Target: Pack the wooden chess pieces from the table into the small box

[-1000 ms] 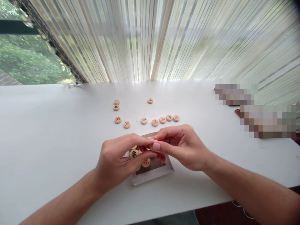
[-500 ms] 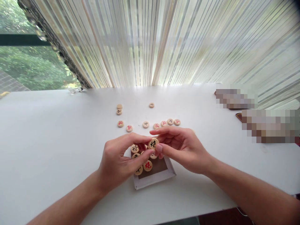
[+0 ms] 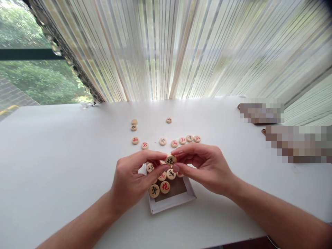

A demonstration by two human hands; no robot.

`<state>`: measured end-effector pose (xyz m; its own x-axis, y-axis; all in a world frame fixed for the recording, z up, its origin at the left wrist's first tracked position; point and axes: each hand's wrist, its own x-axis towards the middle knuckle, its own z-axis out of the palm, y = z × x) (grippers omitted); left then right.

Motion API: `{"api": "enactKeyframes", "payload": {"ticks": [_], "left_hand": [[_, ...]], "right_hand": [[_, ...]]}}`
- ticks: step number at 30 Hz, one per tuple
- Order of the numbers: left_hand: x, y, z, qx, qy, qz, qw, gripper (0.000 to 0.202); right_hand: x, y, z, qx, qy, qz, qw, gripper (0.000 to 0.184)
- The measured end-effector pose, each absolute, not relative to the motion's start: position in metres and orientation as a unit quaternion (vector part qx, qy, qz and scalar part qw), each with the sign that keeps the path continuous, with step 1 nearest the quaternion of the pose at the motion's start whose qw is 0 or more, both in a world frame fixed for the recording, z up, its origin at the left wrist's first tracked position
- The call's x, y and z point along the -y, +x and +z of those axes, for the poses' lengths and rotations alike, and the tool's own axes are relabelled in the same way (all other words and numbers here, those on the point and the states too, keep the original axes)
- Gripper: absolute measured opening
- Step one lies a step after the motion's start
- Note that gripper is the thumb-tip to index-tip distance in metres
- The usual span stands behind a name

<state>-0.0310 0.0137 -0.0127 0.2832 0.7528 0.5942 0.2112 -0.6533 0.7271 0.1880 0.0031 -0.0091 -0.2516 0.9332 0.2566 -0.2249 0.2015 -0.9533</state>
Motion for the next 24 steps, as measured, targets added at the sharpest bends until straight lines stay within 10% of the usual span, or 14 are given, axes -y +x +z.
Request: {"api": "enactKeyframes", "payload": {"ticks": [24], "left_hand": [[-0.0156, -0.0303, -0.0051, -0.284, 0.784, 0.493, 0.246, 0.012]], "right_hand": [[-0.0040, 0.1883, -0.0029, 0.540, -0.320, 0.637, 0.448, 0.020]]}}
